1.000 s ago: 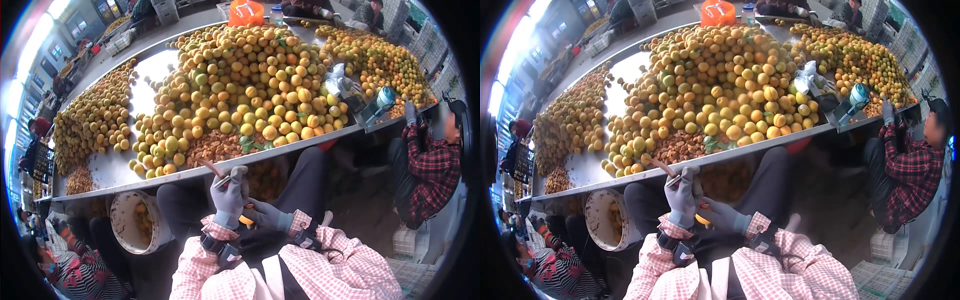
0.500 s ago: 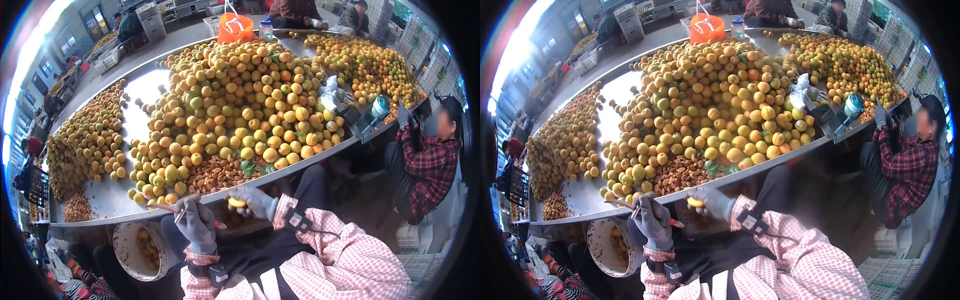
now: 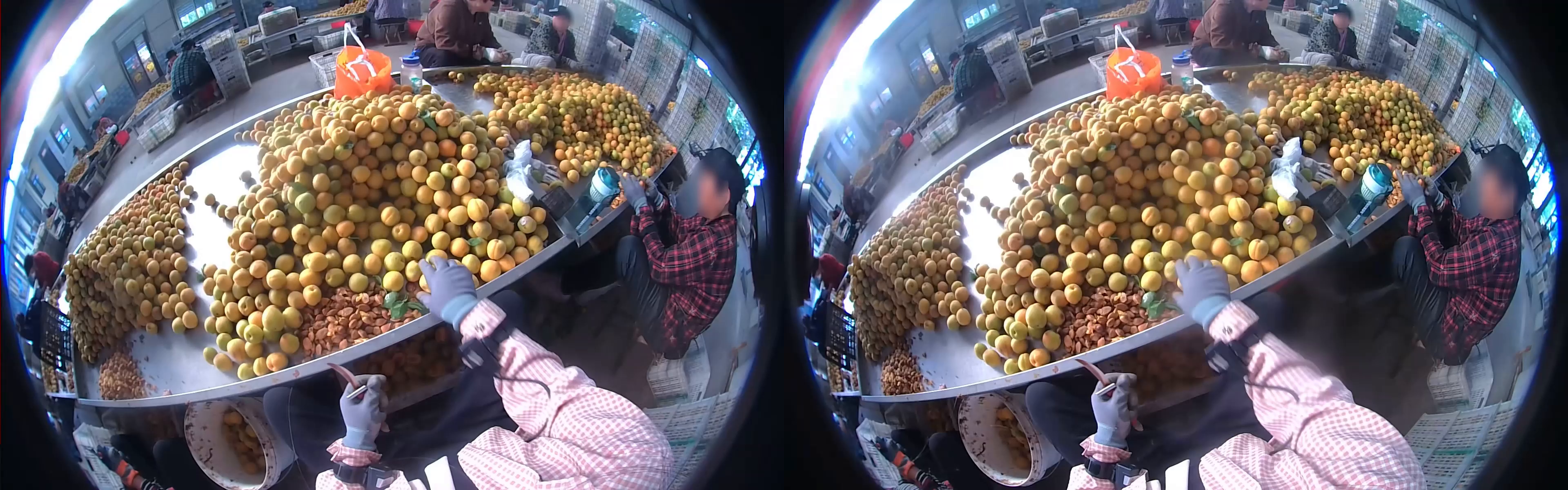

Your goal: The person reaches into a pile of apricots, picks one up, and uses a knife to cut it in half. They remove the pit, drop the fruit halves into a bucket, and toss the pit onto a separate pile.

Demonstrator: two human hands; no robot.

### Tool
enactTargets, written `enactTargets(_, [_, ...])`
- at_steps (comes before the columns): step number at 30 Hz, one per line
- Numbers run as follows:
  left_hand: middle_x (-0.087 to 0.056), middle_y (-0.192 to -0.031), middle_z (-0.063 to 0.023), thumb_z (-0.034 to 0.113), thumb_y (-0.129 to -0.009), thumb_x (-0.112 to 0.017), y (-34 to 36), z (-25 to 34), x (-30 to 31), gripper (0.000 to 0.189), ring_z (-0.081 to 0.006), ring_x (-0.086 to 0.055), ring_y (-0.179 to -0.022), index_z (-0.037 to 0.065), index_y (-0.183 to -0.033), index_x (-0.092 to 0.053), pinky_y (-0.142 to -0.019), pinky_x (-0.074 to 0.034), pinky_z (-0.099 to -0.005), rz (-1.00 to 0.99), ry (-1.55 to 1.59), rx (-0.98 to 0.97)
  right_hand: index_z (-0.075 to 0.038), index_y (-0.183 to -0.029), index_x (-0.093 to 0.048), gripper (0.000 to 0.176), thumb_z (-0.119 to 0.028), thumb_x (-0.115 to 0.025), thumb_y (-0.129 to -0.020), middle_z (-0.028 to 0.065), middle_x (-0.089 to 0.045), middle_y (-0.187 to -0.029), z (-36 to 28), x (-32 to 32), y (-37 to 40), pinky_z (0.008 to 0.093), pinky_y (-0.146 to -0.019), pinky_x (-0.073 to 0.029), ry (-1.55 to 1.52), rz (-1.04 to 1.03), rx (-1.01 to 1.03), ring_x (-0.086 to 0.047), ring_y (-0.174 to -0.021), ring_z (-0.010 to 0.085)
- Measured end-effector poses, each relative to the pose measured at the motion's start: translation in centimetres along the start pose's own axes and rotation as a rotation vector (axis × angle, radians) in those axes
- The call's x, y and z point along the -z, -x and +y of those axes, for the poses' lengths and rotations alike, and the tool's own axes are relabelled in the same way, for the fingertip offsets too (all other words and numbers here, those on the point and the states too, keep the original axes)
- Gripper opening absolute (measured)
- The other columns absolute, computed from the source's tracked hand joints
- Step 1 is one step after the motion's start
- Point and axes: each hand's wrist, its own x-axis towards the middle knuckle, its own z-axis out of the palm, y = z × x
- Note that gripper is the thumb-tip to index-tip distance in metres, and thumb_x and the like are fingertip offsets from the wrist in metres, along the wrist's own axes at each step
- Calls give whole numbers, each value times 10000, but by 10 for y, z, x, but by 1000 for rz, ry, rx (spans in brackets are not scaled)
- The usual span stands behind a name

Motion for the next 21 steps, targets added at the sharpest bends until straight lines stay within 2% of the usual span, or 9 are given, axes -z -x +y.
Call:
enactTargets(2, [-509,-561,10,237,-913,-650,3,3,-3,201,-63,-446,-420,42,-924,-599,-374,-321,-199,-37,-22,9,-103,-1082,-560,477,-360,-731,-718,104,-527,-1120,24,-52,-23,422,-810,-465,126,-101,-26,-585,-923,307])
enactTargets(7, [-541,-609,21,200,-911,-651,4,5,-3,151,-49,-496,-485,55,-909,-609,-424,-364,-195,-81,-110,14,-80,-1015,-549,431,-293,-760,-706,93,-553,-1016,9,0,5,377,-720,-492,-153,123,81,-604,-851,244])
enactTargets(9, [-564,-613,-1,210,-903,-658,1,3,-2,159,-92,-531,-492,58,-904,-611,-436,-391,-231,-70,-158,-9,-52,-1110,-478,485,-245,-757,-762,75,-551,-1004,-1,24,33,278,-698,-503,-1616,-295,-228,-606,-864,179])
enactTargets(11, [-587,-616,-24,220,-894,-666,-5,1,-2,167,-135,-566,-499,61,-900,-614,-448,-419,-268,-58,-211,-47,-48,-1277,-405,613,-208,-748,-795,48,-564,-1021,-14,40,69,206,-640,-489,-1732,-577,-216,-598,-896,115])
enactTargets(13, [-620,-667,-85,221,-835,-693,-6,-3,-5,177,-261,-619,-564,73,-879,-605,-489,-463,-369,70,-1167,-688,-40,-1383,-347,680,-177,-716,-828,50,-586,-1052,-34,45,102,213,-708,-487,-1592,-765,-144,-588,-923,99])
enactTargets(15, [-622,-739,-121,221,-758,-708,5,2,-16,208,-339,-622,-656,93,-871,-589,-541,-483,-425,6,-1318,-715,-38,-1395,-382,615,-161,-676,-869,45,-590,-1113,-54,17,129,218,-790,-477,-1830,-712,-160,-581,-913,89])
enactTargets(16, [-619,-751,-106,200,-728,-709,13,0,-20,231,-327,-632,-665,105,-886,-571,-539,-486,-419,-34,-1440,-642,-36,-1179,-564,340,-183,-664,-890,27,-600,-1034,-64,14,139,229,-834,-460,-1869,-594,-238,-585,-887,91])
enactTargets(20, [-663,-862,-71,223,-803,-699,32,-6,-18,278,-277,-669,-694,98,-1023,-583,-590,-522,-376,-274,-1180,-595,-42,-1056,-618,259,-228,-679,-887,21,-612,-1037,-52,-6,152,226,-840,-459,-1800,-667,-212,-573,-935,82])
enactTargets(21, [-626,-794,-46,218,-823,-691,42,0,-21,289,-214,-628,-646,81,-1053,-583,-556,-496,-333,-406,-636,-138,-42,-1056,-618,259,-228,-679,-887,21,-612,-1037,-50,-2,154,226,-840,-459,-1804,-668,-206,-573,-935,82])
